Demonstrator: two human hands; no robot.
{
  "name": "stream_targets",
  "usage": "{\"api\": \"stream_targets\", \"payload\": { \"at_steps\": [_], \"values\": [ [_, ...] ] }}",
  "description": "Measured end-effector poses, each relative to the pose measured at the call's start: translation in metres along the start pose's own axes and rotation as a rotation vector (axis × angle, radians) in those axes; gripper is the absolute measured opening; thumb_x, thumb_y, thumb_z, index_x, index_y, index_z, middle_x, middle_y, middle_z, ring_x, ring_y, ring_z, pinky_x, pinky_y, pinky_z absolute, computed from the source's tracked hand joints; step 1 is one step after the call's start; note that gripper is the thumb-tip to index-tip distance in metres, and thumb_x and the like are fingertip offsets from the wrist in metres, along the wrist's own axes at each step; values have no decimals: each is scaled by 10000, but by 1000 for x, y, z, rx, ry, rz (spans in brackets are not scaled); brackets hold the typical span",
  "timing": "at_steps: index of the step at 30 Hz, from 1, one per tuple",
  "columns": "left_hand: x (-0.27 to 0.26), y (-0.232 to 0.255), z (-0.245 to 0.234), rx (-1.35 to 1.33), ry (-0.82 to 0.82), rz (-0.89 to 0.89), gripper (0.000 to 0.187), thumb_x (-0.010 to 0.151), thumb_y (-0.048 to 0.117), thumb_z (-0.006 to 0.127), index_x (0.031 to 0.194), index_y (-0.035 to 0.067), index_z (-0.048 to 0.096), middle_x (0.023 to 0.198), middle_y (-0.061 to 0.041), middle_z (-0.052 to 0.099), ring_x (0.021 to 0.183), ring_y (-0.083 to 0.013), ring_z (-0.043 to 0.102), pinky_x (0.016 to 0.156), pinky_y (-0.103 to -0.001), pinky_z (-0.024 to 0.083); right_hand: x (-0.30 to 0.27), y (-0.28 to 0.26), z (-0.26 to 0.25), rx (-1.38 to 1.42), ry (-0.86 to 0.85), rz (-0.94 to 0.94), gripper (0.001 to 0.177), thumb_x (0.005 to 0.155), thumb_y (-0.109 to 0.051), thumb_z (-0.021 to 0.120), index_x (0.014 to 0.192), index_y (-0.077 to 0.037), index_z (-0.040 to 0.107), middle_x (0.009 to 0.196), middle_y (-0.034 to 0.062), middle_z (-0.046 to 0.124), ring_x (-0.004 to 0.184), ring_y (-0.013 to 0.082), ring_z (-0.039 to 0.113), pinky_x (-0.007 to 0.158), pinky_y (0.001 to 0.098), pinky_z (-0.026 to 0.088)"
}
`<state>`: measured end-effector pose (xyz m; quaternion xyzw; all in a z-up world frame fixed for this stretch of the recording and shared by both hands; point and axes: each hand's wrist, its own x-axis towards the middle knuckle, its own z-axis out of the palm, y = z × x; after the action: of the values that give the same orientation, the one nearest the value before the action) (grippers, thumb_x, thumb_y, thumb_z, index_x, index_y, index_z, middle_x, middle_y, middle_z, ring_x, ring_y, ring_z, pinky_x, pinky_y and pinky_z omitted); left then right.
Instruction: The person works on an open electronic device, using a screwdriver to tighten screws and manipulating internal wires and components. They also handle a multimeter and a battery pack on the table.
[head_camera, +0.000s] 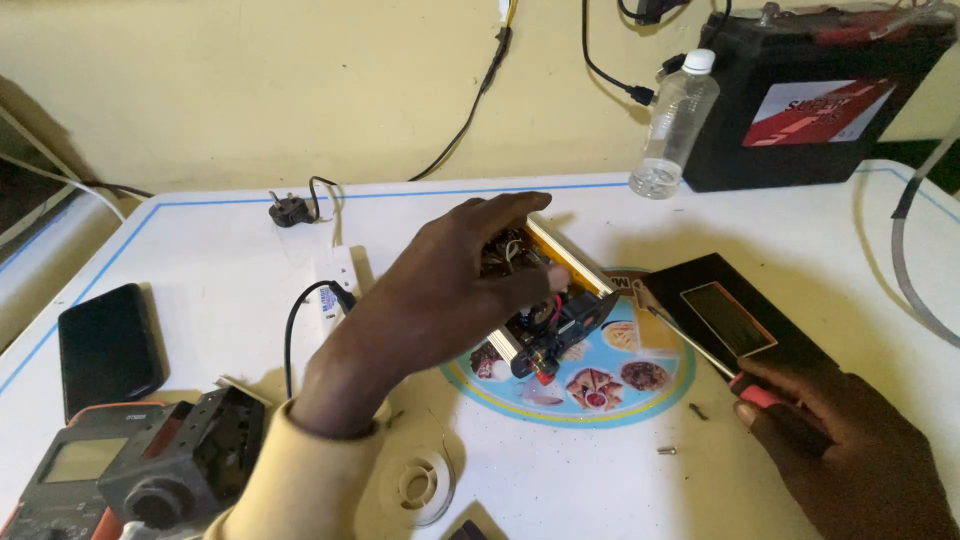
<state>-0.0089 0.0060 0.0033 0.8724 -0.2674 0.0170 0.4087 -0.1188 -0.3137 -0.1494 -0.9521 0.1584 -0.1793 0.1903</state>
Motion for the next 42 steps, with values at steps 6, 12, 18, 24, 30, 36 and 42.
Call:
{"api": "stream_targets", "payload": {
  "at_steps": [6,12,18,24,30,36,42],
  "values": [
    [-46,-39,16,439,-28,344,682,718,281,876,1367,215,676,1359,-48,624,1192,-319,496,990,-466,426,1,-24,-14,192,-72,-31,330,785,-217,734,1109,-257,783,974,-68,851,851,142,809,873,309,605],
    [-41,-43,36,385,-23,252,234,831,262,784,1037,177,716,1161,-23,703,1038,-315,646,806,-478,511,-2,0,-1,189,-19,-24,475,720,-279,828,1193,-270,780,1104,117,743,956,227,776,950,319,581],
    [-44,-50,44,248,-28,203,177,862,108,718,964,159,583,932,-42,683,853,-331,618,739,-438,487,2,2,1,129,5,-142,430,710,-343,810,1139,-316,797,1045,-52,814,956,163,753,874,313,552],
    [-42,-50,58,162,70,341,258,745,-6,633,923,135,510,864,-89,648,793,-354,538,729,-453,423,9,36,44,499,92,-326,405,719,-196,767,1114,-108,778,939,67,838,722,175,798,659,301,619],
    [-37,-40,76,221,39,350,266,786,128,771,1012,136,630,1011,-45,709,951,-332,674,819,-456,492,9,26,35,377,93,-284,347,718,-247,801,1056,-168,820,881,-26,857,633,118,785,657,270,595],
    [-49,-35,-18,-49,434,137,251,882,19,680,1112,88,751,1268,-27,747,884,-103,774,700,-216,572,18,49,42,166,0,-275,411,692,-485,731,1059,-316,805,912,-166,880,753,80,855,714,295,625],
    [-40,-131,-68,641,525,-577,340,815,-74,588,991,89,829,948,-228,773,783,-423,747,768,-524,621,0,5,10,-7,-27,-75,368,715,-491,758,1080,-459,801,963,-170,826,954,124,759,846,339,568]
  ]
}}
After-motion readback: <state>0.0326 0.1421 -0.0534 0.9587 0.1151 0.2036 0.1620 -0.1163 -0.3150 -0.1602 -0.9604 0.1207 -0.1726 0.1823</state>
